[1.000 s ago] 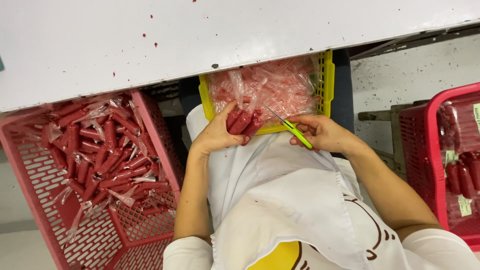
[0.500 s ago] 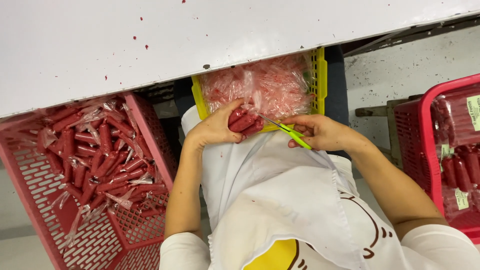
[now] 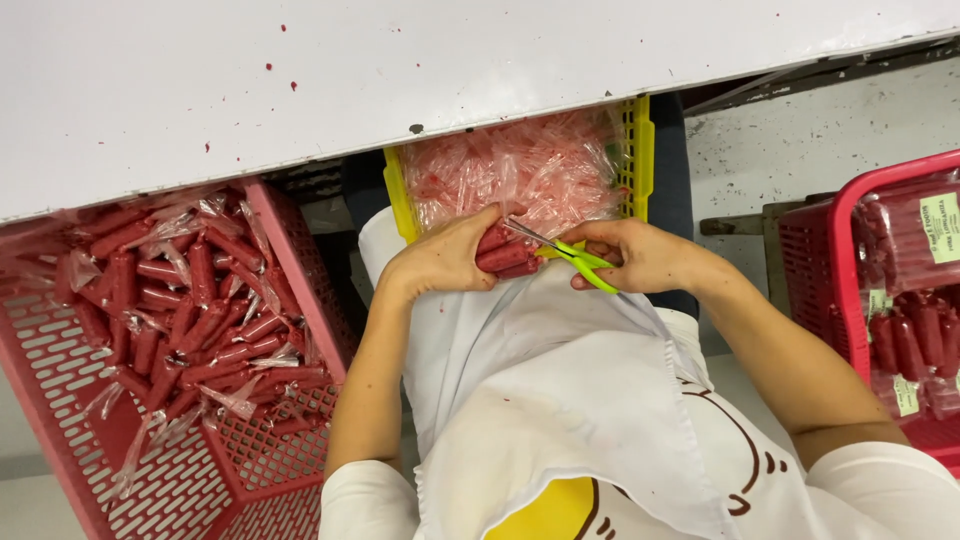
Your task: Trimming the plastic casing strings from sausages using scissors and sorting them into crates.
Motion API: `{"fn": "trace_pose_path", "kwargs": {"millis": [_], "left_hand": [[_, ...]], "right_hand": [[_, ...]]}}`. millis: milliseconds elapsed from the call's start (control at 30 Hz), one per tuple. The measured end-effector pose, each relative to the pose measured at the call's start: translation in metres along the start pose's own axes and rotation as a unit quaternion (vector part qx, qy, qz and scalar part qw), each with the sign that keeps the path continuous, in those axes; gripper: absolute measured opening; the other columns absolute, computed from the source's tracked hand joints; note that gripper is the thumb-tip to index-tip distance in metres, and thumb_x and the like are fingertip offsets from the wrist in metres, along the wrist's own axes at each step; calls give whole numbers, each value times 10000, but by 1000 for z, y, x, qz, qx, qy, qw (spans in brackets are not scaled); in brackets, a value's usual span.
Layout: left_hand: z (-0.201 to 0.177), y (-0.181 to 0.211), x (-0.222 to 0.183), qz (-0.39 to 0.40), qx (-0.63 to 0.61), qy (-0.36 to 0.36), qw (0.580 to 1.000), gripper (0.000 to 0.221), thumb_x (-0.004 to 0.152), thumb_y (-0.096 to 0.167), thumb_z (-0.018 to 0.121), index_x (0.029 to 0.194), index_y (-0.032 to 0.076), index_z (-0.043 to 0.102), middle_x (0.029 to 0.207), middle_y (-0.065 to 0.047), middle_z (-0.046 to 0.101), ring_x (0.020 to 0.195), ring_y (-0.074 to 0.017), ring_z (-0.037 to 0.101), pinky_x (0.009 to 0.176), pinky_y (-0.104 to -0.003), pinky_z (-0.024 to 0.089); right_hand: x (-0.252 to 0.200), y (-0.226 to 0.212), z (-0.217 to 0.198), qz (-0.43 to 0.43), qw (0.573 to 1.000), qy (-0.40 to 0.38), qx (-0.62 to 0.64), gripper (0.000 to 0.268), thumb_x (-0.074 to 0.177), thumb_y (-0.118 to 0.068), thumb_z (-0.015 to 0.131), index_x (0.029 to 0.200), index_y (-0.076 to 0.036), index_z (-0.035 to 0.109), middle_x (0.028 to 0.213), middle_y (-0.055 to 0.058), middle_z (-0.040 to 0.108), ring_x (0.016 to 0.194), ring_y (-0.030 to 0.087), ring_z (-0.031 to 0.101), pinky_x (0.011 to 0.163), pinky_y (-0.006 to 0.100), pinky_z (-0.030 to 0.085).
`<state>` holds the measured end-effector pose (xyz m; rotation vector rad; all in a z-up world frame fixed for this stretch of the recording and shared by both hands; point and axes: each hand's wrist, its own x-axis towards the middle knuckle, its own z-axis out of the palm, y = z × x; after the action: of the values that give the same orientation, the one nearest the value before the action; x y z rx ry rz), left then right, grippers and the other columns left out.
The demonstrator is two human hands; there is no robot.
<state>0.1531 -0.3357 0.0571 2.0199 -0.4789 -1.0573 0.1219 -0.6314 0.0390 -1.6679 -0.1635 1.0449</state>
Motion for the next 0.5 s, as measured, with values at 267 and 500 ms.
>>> {"fn": "trace_pose_path", "kwargs": {"millis": [267,500], "left_hand": [[1,0,-4,12,-7,-14,1000,1038,634,220,786,1561,234,318,1453,-229,560,1290,-518,533,1074,-606,416],[1,1,-7,17,-18,-21,999,1066,652,205,771,1581,274,252,1299,-253,644,1201,-536,586,1016,-605,444]], "right_hand": [[4,13,2,23,1000,-10,19,502,835,-105,834,1302,-78,653,611,-13,498,478,79,513,443,185,413],[13,44,5,10,996,7,89,530,852,-67,799,1345,-47,606,637,-7,561,437,31,521,379,148,433]]}}
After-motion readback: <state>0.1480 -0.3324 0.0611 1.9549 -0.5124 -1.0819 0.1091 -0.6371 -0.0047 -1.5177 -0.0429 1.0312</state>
